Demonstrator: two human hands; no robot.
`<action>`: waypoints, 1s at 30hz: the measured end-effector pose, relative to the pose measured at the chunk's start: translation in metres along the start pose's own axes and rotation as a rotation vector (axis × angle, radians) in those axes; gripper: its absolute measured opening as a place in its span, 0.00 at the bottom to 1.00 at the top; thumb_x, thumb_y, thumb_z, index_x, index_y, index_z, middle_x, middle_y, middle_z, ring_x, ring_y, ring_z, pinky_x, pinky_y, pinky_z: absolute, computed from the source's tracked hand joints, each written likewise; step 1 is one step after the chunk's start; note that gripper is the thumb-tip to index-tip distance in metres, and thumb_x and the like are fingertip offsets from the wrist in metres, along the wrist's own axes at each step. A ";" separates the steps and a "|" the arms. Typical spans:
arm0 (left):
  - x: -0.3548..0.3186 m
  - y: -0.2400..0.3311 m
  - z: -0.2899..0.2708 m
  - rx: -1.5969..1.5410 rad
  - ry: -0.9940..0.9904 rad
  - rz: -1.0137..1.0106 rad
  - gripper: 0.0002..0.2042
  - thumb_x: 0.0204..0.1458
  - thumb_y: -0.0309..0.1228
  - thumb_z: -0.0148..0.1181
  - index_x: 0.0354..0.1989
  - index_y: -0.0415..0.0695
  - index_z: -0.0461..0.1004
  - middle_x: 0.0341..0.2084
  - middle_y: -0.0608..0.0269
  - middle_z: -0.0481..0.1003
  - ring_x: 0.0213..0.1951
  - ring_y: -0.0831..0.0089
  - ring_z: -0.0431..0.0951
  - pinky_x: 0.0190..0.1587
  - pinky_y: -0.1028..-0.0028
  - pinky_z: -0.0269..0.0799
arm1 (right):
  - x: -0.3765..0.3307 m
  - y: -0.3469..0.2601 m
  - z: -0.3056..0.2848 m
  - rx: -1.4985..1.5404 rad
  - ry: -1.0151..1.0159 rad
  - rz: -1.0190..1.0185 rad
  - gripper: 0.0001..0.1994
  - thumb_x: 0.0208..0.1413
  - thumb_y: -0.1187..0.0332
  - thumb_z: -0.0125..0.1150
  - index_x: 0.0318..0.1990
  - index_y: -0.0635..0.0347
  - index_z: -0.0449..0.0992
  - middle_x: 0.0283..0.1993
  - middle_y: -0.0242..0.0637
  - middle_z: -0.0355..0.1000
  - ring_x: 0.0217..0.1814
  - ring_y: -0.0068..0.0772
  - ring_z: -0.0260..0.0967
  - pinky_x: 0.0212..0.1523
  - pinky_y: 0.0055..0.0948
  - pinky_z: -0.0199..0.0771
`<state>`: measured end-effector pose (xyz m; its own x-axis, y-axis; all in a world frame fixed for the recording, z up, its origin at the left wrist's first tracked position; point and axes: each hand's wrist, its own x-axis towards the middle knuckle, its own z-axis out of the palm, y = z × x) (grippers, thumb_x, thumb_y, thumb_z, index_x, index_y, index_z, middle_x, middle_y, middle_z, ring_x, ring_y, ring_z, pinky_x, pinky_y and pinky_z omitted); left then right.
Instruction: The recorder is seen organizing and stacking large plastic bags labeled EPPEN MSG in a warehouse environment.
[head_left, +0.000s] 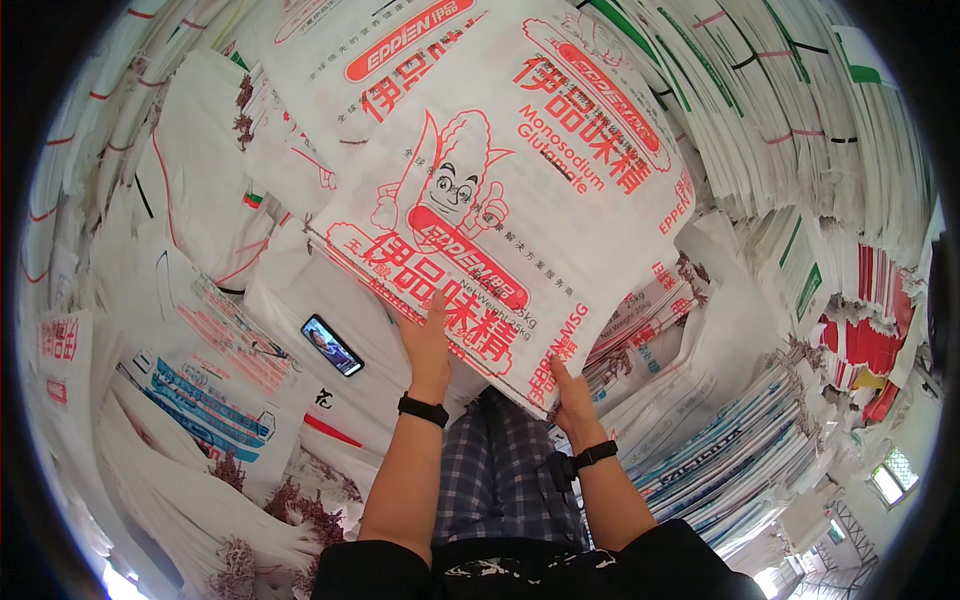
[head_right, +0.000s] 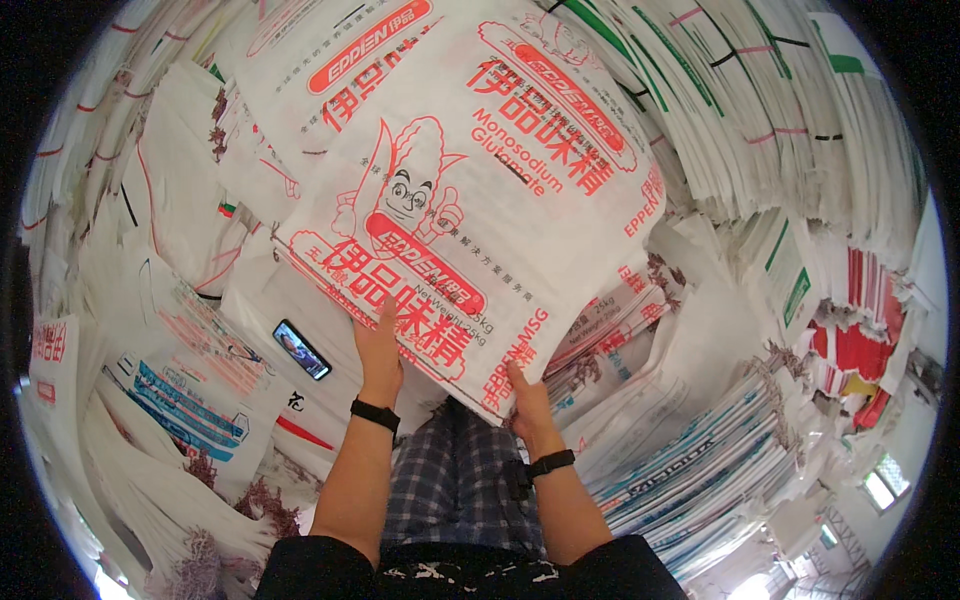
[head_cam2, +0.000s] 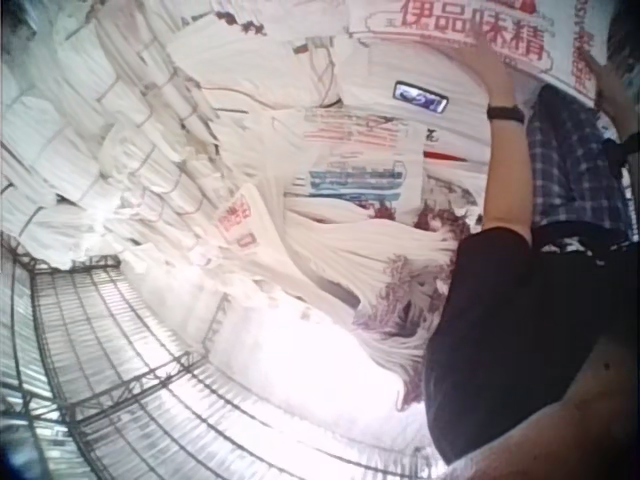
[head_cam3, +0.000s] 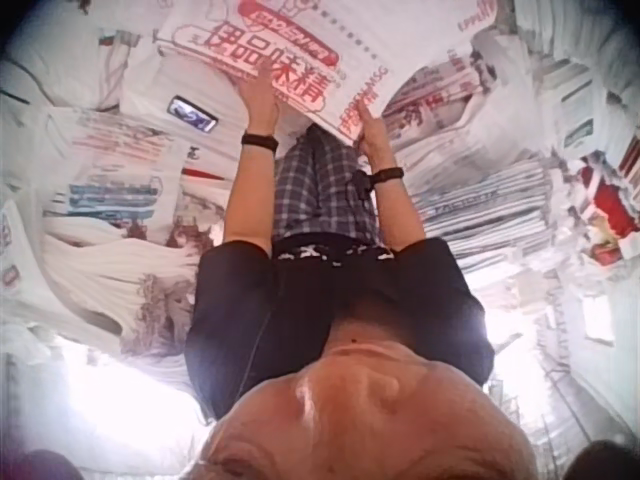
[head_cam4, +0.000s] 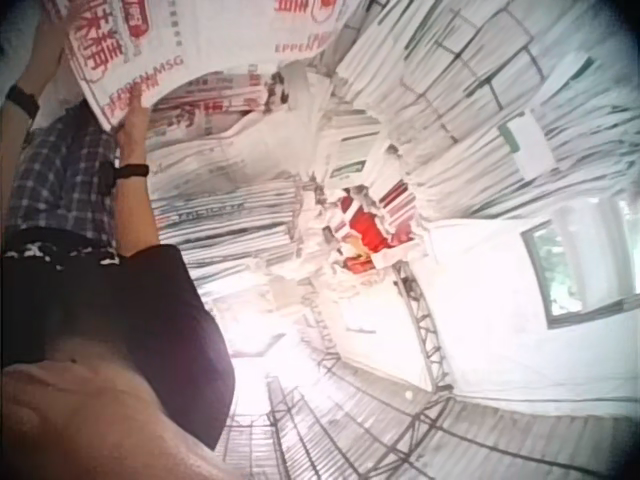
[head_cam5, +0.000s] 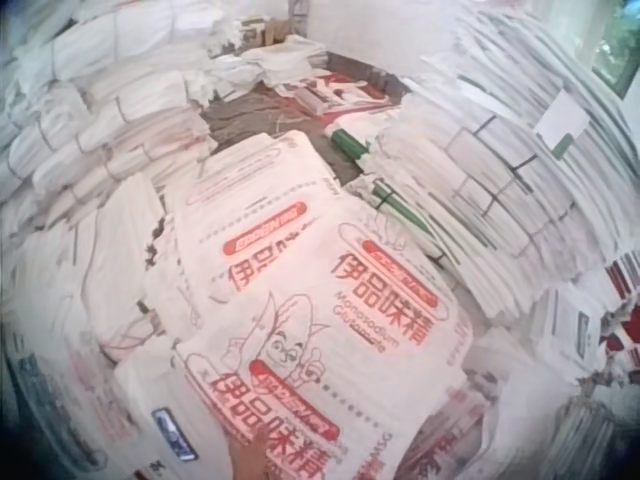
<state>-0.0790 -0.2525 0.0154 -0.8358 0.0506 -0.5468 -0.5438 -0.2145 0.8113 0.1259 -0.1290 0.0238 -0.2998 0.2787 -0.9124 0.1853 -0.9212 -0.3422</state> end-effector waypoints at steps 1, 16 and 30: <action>0.004 0.000 0.000 0.003 -0.007 -0.002 0.23 0.60 0.27 0.58 0.61 0.39 0.59 0.51 0.58 0.71 0.48 0.69 0.75 0.50 0.68 0.75 | -0.001 0.003 0.001 -0.011 0.015 0.025 0.19 0.61 0.65 0.61 0.56 0.65 0.69 0.51 0.41 0.74 0.46 0.35 0.76 0.47 0.37 0.81; 0.001 0.061 -0.048 0.058 0.092 -0.223 0.23 0.60 0.39 0.58 0.57 0.35 0.66 0.50 0.54 0.73 0.46 0.63 0.78 0.46 0.61 0.80 | 0.057 -0.101 -0.001 0.232 -0.103 -0.205 0.21 0.60 0.65 0.62 0.57 0.65 0.69 0.53 0.41 0.74 0.51 0.35 0.74 0.52 0.37 0.77; 0.013 0.090 -0.113 0.538 0.422 -0.089 0.23 0.56 0.28 0.62 0.58 0.33 0.65 0.44 0.51 0.75 0.39 0.64 0.77 0.39 0.64 0.80 | 0.136 -0.322 0.007 0.234 -0.090 -0.538 0.26 0.57 0.71 0.63 0.61 0.67 0.62 0.55 0.43 0.70 0.53 0.36 0.72 0.48 0.39 0.78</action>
<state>-0.1303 -0.3811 0.0579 -0.7443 -0.3619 -0.5613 -0.6624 0.2922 0.6899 0.0193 0.2038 0.0117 -0.3745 0.7082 -0.5986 -0.2228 -0.6953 -0.6833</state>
